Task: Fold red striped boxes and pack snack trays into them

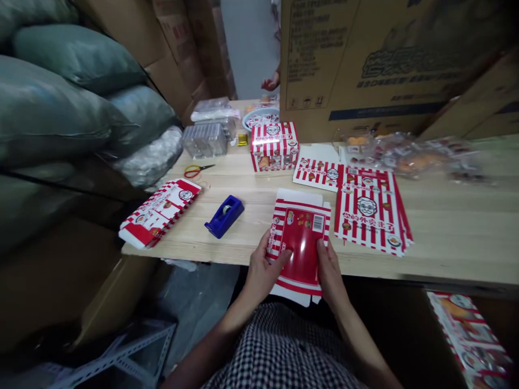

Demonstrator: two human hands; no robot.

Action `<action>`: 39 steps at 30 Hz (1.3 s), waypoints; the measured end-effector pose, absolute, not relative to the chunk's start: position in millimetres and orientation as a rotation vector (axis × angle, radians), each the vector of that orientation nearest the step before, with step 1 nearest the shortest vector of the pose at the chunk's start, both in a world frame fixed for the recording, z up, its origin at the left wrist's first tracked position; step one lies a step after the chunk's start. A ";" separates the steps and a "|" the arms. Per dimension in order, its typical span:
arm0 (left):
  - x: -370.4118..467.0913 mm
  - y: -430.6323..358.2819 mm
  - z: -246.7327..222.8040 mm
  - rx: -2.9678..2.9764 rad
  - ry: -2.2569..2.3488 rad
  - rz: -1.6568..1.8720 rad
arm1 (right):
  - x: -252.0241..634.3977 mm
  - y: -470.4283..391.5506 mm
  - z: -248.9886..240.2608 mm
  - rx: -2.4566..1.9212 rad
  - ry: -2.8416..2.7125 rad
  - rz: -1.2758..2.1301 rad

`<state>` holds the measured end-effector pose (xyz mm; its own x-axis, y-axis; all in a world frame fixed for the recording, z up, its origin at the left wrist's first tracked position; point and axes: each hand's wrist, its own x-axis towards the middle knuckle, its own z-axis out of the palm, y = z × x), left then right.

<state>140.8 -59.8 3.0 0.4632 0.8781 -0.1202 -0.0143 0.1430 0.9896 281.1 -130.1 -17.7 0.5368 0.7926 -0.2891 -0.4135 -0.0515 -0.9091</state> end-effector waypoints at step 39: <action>131.7 -45.8 -32.4 0.877 0.841 0.804 | 286.2 -161.0 -48.7 -1.127 -0.498 1.271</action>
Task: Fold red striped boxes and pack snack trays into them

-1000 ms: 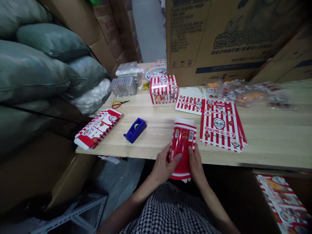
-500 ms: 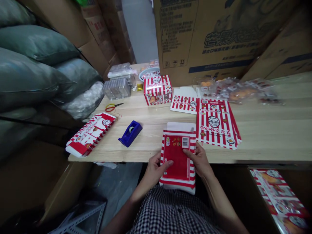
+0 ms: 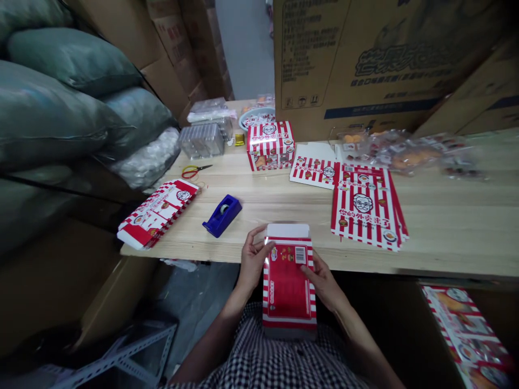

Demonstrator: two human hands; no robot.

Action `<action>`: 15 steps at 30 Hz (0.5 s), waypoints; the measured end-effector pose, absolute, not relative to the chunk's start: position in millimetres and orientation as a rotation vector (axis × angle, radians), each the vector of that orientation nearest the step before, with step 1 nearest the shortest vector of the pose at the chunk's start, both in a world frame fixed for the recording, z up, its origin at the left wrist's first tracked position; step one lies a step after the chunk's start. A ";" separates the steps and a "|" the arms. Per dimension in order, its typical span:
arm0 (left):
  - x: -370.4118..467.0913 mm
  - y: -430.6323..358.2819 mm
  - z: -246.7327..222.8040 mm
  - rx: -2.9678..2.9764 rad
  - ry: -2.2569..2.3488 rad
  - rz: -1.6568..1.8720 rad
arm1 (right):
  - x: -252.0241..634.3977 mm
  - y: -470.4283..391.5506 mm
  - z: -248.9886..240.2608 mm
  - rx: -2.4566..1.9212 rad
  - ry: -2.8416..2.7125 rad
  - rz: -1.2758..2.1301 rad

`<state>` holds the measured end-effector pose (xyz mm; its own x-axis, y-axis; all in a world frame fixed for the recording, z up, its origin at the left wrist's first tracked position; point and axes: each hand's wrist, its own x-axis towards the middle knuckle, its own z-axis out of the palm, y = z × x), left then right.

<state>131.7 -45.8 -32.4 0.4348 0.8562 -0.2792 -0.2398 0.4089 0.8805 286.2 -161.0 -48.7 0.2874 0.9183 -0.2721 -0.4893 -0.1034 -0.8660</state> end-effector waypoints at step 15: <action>106.0 -49.1 -25.4 1.238 0.860 0.690 | 311.1 -157.5 -23.1 -1.352 -0.805 1.059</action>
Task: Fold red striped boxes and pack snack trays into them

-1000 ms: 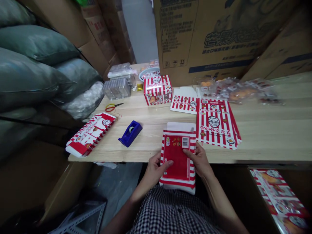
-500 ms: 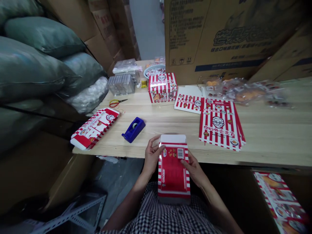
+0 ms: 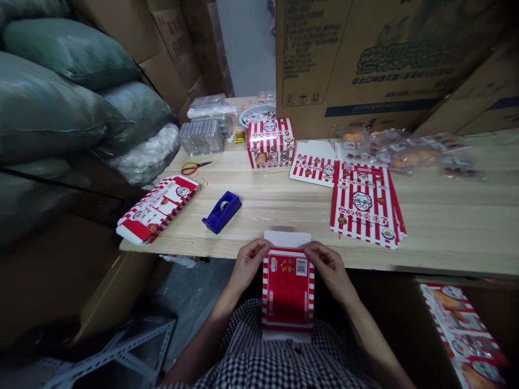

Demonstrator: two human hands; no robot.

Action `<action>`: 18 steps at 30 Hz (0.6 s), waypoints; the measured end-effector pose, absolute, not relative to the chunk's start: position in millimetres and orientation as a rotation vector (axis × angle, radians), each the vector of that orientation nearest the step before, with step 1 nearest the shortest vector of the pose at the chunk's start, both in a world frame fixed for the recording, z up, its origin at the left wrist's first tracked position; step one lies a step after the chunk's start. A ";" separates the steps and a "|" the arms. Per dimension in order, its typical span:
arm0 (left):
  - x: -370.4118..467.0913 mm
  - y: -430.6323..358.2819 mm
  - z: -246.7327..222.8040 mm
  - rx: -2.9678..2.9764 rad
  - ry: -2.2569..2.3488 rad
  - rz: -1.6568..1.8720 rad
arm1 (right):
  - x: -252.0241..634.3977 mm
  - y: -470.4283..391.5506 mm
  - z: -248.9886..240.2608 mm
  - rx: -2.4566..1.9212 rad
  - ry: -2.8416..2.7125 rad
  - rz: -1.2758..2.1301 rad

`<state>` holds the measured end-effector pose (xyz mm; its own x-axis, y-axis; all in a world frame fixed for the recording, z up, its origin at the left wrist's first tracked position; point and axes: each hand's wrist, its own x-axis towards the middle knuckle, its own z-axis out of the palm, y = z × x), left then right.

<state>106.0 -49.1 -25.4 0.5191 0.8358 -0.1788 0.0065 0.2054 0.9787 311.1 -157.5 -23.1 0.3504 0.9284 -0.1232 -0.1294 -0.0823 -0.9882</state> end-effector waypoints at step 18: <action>112.8 -23.7 -56.5 1.038 0.731 0.561 | 308.0 -132.9 -77.4 -1.295 -0.491 1.063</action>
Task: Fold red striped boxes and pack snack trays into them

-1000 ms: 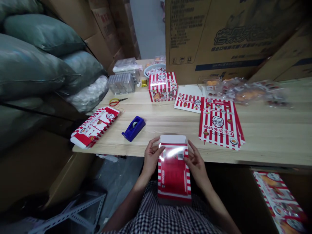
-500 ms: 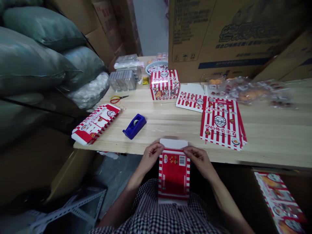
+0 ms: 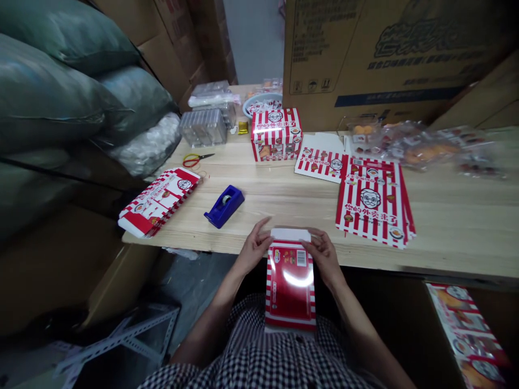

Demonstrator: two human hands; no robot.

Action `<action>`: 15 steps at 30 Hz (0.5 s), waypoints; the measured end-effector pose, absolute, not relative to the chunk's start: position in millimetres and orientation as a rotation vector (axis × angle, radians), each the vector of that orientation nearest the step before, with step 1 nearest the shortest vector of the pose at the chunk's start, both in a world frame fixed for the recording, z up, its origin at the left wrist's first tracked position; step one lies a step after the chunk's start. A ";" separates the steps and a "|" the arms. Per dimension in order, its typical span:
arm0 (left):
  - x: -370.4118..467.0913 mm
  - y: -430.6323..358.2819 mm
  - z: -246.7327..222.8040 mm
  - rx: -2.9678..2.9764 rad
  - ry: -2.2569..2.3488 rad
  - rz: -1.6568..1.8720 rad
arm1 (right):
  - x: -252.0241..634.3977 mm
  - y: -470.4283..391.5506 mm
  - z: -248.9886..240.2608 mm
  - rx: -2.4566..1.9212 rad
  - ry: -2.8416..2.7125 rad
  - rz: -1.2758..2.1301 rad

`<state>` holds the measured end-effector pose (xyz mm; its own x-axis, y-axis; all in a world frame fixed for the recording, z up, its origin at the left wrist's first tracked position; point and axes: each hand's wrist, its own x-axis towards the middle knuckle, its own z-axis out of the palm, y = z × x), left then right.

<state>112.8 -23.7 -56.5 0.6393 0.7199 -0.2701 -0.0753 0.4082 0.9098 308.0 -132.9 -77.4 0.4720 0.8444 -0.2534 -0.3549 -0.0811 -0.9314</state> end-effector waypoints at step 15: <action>133.7 -29.3 -50.3 0.787 0.691 0.575 | 322.7 -132.2 -57.0 -0.973 -0.282 1.581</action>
